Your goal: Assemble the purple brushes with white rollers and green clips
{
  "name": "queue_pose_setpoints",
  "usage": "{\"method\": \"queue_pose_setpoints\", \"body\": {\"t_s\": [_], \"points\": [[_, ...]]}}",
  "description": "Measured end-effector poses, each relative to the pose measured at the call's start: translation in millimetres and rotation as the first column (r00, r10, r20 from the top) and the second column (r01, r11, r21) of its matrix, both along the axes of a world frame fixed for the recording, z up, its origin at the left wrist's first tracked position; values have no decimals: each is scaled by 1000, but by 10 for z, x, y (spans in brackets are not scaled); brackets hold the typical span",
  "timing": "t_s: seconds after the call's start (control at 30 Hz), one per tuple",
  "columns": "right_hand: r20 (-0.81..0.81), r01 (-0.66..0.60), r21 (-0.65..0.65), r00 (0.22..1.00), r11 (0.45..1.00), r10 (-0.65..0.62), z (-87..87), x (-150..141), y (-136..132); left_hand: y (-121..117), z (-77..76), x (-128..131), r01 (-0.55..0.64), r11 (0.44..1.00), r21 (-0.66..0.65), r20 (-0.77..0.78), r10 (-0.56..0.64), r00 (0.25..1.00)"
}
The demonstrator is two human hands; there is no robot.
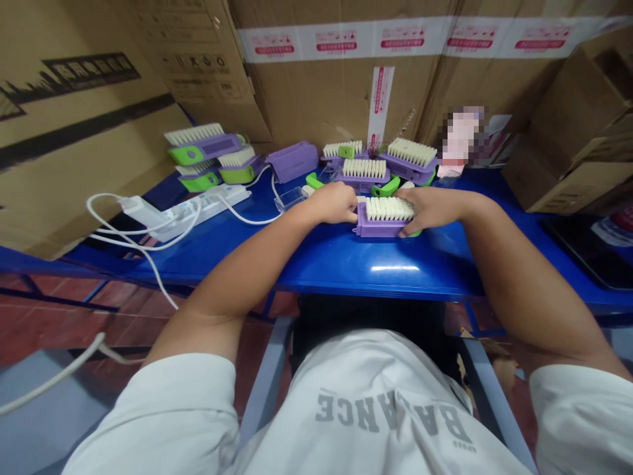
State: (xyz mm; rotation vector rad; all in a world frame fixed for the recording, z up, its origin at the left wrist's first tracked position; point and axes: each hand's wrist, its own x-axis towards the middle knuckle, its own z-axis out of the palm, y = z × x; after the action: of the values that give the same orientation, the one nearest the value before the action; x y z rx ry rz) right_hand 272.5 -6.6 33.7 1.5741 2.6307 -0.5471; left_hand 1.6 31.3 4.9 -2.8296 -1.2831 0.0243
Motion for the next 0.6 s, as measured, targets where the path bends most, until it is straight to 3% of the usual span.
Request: {"method": "queue_pose_setpoints", "body": {"t_s": [0.37,0.6], "points": [[20,18,-1,1000,1000,-17,14,-6,-15,103,59,-174,56,988,-147,87,-43,995],[-22,-14,-2,1000,1000,14,3,32,11,146,92,-279,92,976,-197,242,-42,969]]}}
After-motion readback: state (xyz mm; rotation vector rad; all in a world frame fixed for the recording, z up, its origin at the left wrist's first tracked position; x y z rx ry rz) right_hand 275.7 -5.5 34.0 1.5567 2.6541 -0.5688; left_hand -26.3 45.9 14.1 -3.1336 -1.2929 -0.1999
